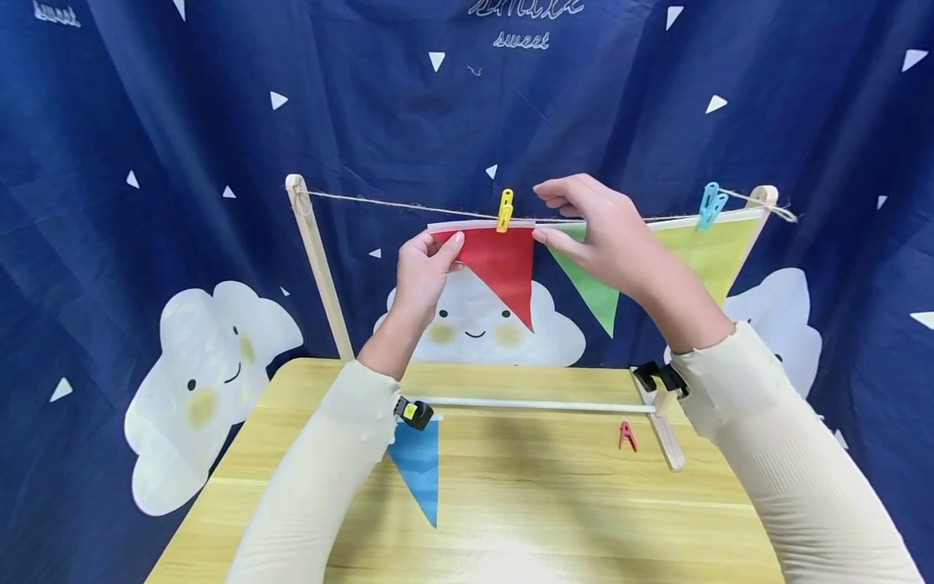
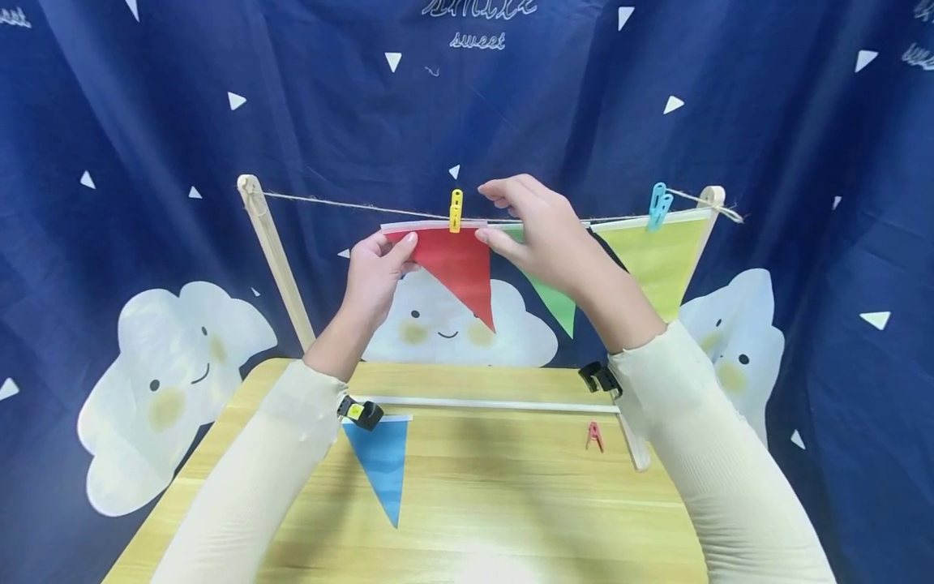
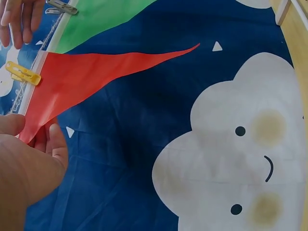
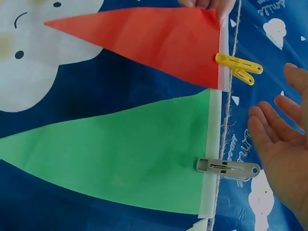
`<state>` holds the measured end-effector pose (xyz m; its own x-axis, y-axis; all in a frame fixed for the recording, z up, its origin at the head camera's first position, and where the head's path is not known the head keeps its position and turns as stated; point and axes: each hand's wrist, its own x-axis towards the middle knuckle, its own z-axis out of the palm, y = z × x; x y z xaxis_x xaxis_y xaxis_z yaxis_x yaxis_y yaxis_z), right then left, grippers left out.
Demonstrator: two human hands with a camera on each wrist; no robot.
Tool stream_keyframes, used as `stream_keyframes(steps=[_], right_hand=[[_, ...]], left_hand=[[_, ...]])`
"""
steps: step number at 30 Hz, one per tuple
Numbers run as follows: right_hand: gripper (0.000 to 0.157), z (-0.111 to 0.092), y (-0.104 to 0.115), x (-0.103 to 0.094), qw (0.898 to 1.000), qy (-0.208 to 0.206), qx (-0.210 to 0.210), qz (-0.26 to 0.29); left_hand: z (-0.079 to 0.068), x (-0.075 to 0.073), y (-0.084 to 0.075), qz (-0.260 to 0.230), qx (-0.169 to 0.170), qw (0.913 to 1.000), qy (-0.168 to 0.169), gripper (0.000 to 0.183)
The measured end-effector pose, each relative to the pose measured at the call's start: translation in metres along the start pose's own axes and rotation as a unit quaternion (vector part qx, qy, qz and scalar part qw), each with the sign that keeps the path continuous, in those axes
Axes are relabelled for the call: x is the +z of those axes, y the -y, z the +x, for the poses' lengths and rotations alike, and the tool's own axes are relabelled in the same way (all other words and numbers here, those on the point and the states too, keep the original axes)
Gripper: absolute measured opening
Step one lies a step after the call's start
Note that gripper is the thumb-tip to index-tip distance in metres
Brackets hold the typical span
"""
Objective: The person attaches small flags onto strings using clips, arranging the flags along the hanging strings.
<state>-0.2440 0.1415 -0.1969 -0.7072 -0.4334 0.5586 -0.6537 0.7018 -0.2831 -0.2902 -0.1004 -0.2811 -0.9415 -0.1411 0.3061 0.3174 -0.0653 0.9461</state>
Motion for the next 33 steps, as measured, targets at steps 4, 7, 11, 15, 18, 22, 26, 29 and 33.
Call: stream_keyframes(steps=[4,7,11,15,18,22,26,29,33], right_hand=[[0.048,-0.012,-0.005,0.003,1.000,-0.013,0.004,0.019],[0.048,-0.021,-0.009,0.007,0.999,-0.021,0.005,0.029],[0.046,-0.033,-0.014,0.012,0.999,-0.037,-0.002,0.035],[0.044,-0.041,-0.016,0.015,0.997,-0.061,-0.029,0.041],[0.043,-0.046,-0.016,0.014,0.996,-0.067,-0.041,0.037],[0.043,-0.052,-0.016,0.016,0.996,-0.069,-0.050,0.031],[0.043,-0.061,-0.021,0.023,0.994,-0.082,-0.068,0.037],[0.044,-0.070,-0.026,0.030,0.992,-0.091,-0.081,0.043],[0.045,-0.084,-0.032,0.041,0.991,-0.093,-0.086,0.050]], left_hand=[[-0.001,-0.002,0.002,0.024,-0.005,0.9997,0.008,0.029],[-0.001,-0.005,0.003,0.034,-0.006,0.9993,0.014,0.028],[-0.004,-0.009,0.006,0.049,-0.014,0.9984,0.027,0.029],[-0.008,-0.012,0.009,0.060,-0.020,0.9972,0.040,0.033],[-0.011,-0.013,0.011,0.064,-0.016,0.9967,0.049,0.034],[-0.017,-0.016,0.016,0.069,-0.006,0.9959,0.058,0.034],[-0.024,-0.020,0.022,0.080,0.013,0.9947,0.064,0.033],[-0.032,-0.023,0.025,0.092,0.026,0.9932,0.066,0.032],[-0.042,-0.028,0.029,0.112,0.037,0.9902,0.073,0.032]])
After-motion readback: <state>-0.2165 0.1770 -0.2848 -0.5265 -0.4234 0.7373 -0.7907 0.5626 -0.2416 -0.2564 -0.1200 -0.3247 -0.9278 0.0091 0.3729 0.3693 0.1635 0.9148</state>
